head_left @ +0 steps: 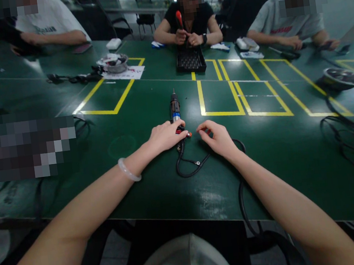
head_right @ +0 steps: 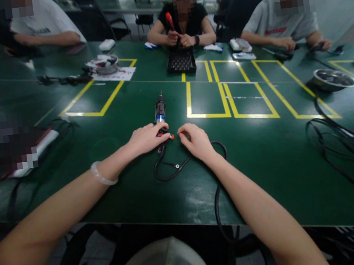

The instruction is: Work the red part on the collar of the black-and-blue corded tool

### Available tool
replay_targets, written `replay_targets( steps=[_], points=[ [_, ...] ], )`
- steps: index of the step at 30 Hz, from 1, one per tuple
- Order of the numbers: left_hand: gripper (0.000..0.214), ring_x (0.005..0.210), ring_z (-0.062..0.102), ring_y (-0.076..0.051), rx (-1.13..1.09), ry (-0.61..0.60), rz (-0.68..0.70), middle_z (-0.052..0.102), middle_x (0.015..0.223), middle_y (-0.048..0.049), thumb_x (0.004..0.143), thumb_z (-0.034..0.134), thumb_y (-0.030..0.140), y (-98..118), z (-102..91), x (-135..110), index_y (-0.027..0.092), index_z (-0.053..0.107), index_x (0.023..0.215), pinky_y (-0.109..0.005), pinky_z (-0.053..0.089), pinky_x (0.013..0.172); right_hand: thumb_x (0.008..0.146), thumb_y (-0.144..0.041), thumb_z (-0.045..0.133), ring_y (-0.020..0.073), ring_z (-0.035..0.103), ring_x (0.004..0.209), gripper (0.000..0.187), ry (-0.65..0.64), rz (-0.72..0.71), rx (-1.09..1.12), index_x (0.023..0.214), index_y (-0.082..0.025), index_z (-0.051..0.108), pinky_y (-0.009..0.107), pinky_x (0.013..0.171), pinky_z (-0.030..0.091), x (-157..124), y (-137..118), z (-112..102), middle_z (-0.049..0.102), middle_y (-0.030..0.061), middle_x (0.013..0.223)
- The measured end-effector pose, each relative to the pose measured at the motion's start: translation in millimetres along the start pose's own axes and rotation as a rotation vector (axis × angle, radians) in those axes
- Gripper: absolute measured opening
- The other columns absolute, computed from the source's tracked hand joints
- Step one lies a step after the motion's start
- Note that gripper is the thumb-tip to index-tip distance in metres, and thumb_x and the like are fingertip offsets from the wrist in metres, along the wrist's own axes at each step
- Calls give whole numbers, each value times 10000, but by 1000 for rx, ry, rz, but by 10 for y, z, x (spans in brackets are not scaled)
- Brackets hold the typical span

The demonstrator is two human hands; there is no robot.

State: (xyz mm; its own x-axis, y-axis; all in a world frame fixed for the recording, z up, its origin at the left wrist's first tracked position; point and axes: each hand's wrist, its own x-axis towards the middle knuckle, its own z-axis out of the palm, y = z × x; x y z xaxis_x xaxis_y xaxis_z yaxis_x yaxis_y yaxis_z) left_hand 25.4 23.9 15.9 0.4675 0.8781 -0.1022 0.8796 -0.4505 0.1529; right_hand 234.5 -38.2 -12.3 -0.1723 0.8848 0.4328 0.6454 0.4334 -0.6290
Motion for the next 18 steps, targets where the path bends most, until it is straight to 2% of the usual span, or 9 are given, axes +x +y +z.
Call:
replay_targets(
  steps=[5,18],
  points=[
    [559,997,659,-308,7,8,51,643,1156,-106,953,354,673,147,32,13,365,517,1390,-410,495,831,911,-192,516,201,628,862,101,7,-7,-24,894,-221,612,332,787,482,4,3,-18,683,48,915],
    [542,991,662,-311,7,42,60,640,1138,-94,968,328,663,121,78,14,382,500,1399,-405,505,809,914,-184,511,208,612,882,91,-37,-11,-61,916,-223,594,333,771,467,7,51,-36,659,46,905]
  ],
)
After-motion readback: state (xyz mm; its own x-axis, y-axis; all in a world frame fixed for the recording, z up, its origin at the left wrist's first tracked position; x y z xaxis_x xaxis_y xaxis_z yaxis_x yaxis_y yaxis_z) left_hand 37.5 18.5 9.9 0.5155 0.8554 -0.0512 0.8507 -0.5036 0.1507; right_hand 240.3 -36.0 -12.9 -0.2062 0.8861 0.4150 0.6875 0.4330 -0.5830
